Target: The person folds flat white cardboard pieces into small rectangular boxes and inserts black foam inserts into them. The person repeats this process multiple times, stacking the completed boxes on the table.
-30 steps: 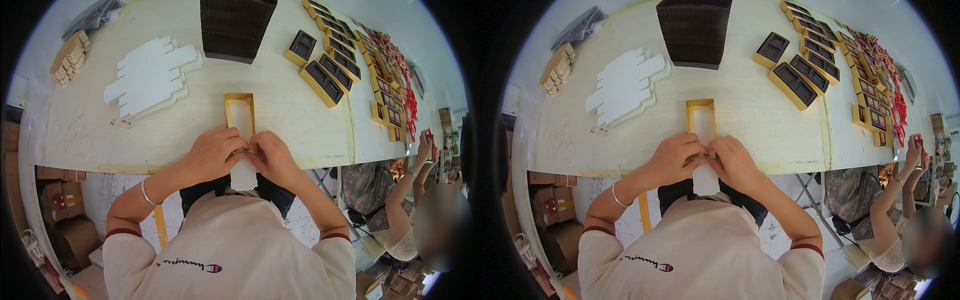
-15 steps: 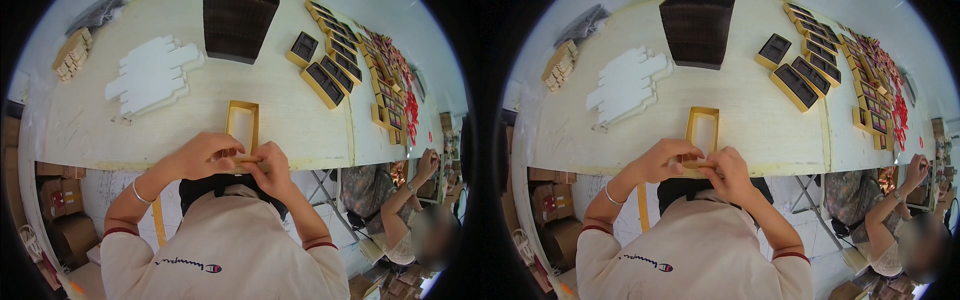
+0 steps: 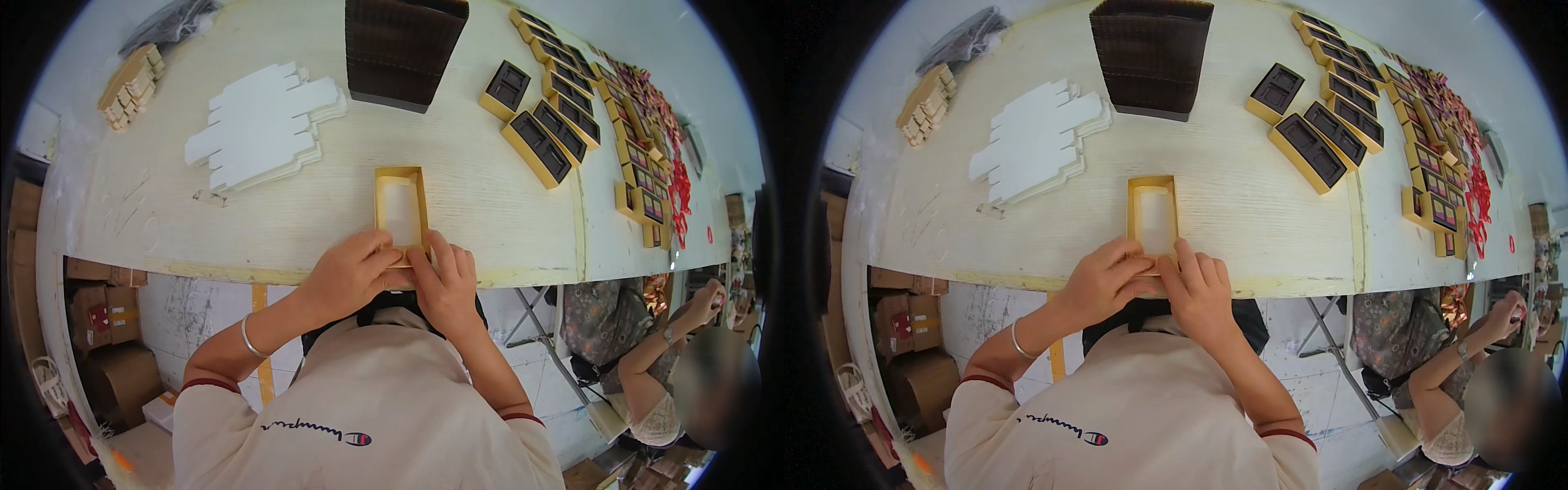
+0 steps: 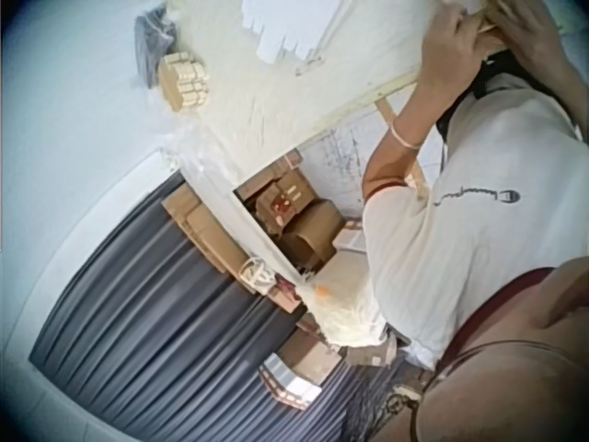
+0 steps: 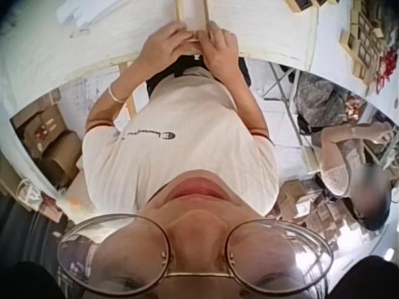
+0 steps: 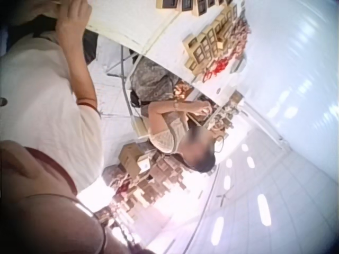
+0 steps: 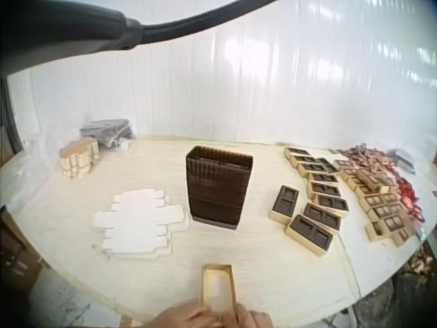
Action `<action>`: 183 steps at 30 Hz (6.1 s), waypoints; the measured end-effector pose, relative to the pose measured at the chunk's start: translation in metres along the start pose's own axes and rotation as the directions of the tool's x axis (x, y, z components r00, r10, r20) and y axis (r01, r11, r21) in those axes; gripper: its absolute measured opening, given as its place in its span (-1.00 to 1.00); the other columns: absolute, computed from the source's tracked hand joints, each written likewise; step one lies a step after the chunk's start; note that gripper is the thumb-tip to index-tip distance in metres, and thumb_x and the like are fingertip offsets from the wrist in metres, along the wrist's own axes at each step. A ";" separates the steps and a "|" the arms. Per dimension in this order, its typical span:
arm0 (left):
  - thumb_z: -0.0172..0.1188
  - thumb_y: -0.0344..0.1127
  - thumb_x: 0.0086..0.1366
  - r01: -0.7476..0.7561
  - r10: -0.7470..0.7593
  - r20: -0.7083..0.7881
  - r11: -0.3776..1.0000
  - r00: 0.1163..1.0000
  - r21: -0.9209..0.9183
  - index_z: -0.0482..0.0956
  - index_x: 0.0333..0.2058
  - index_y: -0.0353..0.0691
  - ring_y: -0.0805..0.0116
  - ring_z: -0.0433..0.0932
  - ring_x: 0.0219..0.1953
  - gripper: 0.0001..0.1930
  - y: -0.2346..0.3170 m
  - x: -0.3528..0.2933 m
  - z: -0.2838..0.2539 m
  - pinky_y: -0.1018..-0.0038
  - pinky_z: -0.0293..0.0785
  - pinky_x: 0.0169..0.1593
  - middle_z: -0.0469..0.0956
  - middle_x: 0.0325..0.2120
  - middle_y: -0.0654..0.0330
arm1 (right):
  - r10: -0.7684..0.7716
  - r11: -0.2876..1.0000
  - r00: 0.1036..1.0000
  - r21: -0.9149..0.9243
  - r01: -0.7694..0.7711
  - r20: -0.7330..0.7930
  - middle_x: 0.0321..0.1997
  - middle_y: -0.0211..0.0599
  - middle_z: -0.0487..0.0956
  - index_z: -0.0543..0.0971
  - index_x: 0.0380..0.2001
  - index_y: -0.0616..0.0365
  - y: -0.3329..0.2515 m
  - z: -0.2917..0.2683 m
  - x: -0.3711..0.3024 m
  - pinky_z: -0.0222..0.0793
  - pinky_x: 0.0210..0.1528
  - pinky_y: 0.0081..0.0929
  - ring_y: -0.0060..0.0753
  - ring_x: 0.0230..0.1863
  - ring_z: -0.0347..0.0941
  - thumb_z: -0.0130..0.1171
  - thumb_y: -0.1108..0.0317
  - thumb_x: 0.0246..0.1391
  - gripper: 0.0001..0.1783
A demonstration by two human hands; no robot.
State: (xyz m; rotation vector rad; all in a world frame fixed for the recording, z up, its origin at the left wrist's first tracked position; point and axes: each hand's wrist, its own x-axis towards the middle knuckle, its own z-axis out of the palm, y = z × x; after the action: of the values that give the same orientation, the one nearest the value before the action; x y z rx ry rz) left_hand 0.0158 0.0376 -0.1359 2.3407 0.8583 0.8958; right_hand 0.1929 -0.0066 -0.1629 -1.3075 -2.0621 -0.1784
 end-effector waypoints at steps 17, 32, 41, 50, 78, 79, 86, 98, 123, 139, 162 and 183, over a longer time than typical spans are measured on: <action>0.22 -0.38 0.12 0.021 -0.049 0.146 0.981 0.988 0.191 0.44 -0.20 -0.23 0.16 0.45 -0.30 -0.74 -0.003 0.017 -0.014 0.33 0.43 -0.26 0.40 -0.26 0.13 | 0.072 0.619 0.891 0.680 -0.392 0.448 0.00 -0.15 0.31 0.37 -0.05 0.25 0.007 -0.022 0.036 0.37 -0.11 -0.45 -0.24 -0.18 0.37 0.06 0.73 -0.10 -0.53; 0.34 -0.28 0.00 0.055 -0.085 0.102 0.962 0.991 0.266 0.43 -0.17 -0.19 -0.01 0.28 0.11 -0.60 -0.010 0.011 -0.014 0.07 0.18 0.22 0.32 0.03 0.03 | -0.176 0.984 0.946 -0.023 0.177 -0.271 -0.14 -0.10 0.51 0.50 -0.12 0.24 0.080 -0.058 0.183 0.32 -0.04 -0.28 -0.06 -0.10 0.42 0.24 0.50 -0.07 -0.63; 0.39 -0.34 -0.05 0.226 -0.228 0.013 0.968 0.973 0.113 0.35 0.06 -0.18 -0.02 0.28 0.13 -0.35 -0.019 0.018 -0.036 0.23 0.21 0.20 0.32 0.08 0.03 | -0.273 0.945 0.946 -0.134 0.298 0.176 -0.51 -0.38 0.52 0.50 -0.56 0.13 0.112 -0.054 0.270 0.24 -0.17 -0.28 -0.24 -0.28 0.41 0.30 0.40 -0.09 -0.85; 0.40 -0.39 -0.08 0.247 -0.248 -0.007 0.968 0.969 -0.030 0.34 0.04 -0.18 0.04 0.33 0.06 -0.34 -0.034 0.014 -0.037 0.24 0.26 0.15 0.39 0.00 0.08 | 0.032 0.850 0.981 0.522 0.075 -0.193 -0.45 -0.41 0.52 0.53 -0.40 0.19 0.088 -0.101 0.254 0.25 -0.21 -0.58 -0.52 -0.33 0.37 0.17 0.26 0.13 -0.80; 0.36 -0.35 0.02 0.216 -0.226 0.257 0.974 0.940 0.067 0.30 0.21 -0.13 0.11 0.35 0.04 -0.27 -0.009 0.018 -0.034 0.34 0.40 0.04 0.27 0.11 0.12 | -0.063 0.814 0.892 0.540 -0.214 0.448 -0.13 -0.10 0.41 0.50 -0.02 0.18 0.066 -0.086 0.061 0.39 -0.18 -0.44 -0.13 -0.20 0.41 0.29 0.19 -0.02 -0.51; 0.38 -0.30 0.02 0.166 -0.189 0.285 0.981 0.940 0.101 0.28 0.22 -0.14 0.08 0.32 0.11 -0.25 -0.010 0.021 -0.032 0.33 0.37 0.09 0.26 0.14 0.11 | -0.090 0.804 0.890 0.560 -0.201 0.448 -0.16 -0.11 0.42 0.51 -0.06 0.19 0.069 -0.081 0.052 0.39 -0.20 -0.44 -0.15 -0.23 0.41 0.29 0.24 -0.02 -0.55; 0.37 0.20 -0.09 0.085 -0.129 0.198 0.973 0.972 0.216 0.21 0.25 -0.08 -0.17 0.03 0.30 -0.03 0.001 0.025 -0.003 0.09 0.07 0.31 0.11 0.26 -0.03 | -0.328 0.909 0.898 0.358 0.214 0.295 -0.47 -0.24 0.40 0.55 -0.32 0.20 0.052 -0.058 0.044 0.33 -0.39 -0.34 -0.20 -0.44 0.40 0.25 0.52 -0.19 -0.75; 0.35 0.19 -0.06 0.041 -0.110 0.398 0.983 0.911 0.178 0.21 0.27 -0.07 -0.14 -0.04 0.33 -0.05 -0.007 0.037 -0.025 0.05 -0.02 0.33 0.04 0.31 0.00 | -0.348 0.810 0.849 0.584 0.058 0.398 -0.46 -0.17 0.45 0.53 -0.28 0.24 0.063 -0.059 0.056 0.40 -0.34 -0.28 -0.08 -0.39 0.46 0.14 0.57 -0.18 -0.72; -0.02 0.33 0.19 -0.034 0.006 0.217 0.991 0.976 0.126 0.05 0.28 -0.36 -0.20 -0.10 0.36 -0.06 0.004 0.031 0.004 -0.11 -0.31 0.33 0.01 0.30 -0.15 | 0.073 0.982 0.952 -0.190 -0.016 0.296 0.38 -0.01 0.13 0.30 0.18 0.30 0.032 -0.029 -0.006 -0.06 0.35 0.04 0.02 0.39 0.04 0.08 0.19 0.07 -0.37; 0.03 0.31 0.23 -0.245 0.358 -0.178 0.154 0.917 -0.957 0.60 -0.35 -0.27 0.08 0.50 -0.27 -0.37 0.116 0.134 -0.007 0.24 0.43 -0.17 0.56 -0.27 -0.05 | 0.365 0.919 0.881 -0.032 -0.392 -0.302 0.31 0.08 0.21 0.33 0.13 0.34 0.154 -0.064 0.022 0.12 0.27 -0.08 0.17 0.29 0.16 0.15 0.57 -0.05 -0.40; 0.36 -0.05 0.06 -0.227 0.243 -0.052 0.782 0.969 -0.581 0.60 -0.33 -0.28 0.14 0.54 -0.26 -0.62 0.025 0.065 -0.132 0.35 0.45 -0.15 0.58 -0.31 0.07 | 0.233 0.929 0.967 -0.273 -0.251 -0.100 0.28 0.07 0.26 0.27 0.21 0.29 0.117 -0.046 0.044 -0.12 0.34 0.11 0.12 0.32 0.13 0.30 0.30 -0.09 -0.22; 0.28 -0.36 0.09 0.434 -0.448 -0.023 0.849 0.894 0.302 0.58 -0.22 -0.31 0.02 0.47 0.01 -0.74 -0.113 -0.015 -0.183 0.31 0.41 0.07 0.53 -0.07 -0.01 | -0.283 0.928 0.677 0.373 0.013 0.680 -0.13 -0.08 0.56 0.54 -0.22 0.22 -0.007 0.087 0.235 0.25 0.17 -0.13 -0.04 0.03 0.42 0.20 0.52 -0.07 -0.74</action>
State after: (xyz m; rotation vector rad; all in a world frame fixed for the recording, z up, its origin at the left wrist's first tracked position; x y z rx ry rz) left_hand -0.1668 0.1435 -0.0908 2.2415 1.5268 0.5380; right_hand 0.0843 0.2052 -0.0849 -1.0668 -2.6992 0.7311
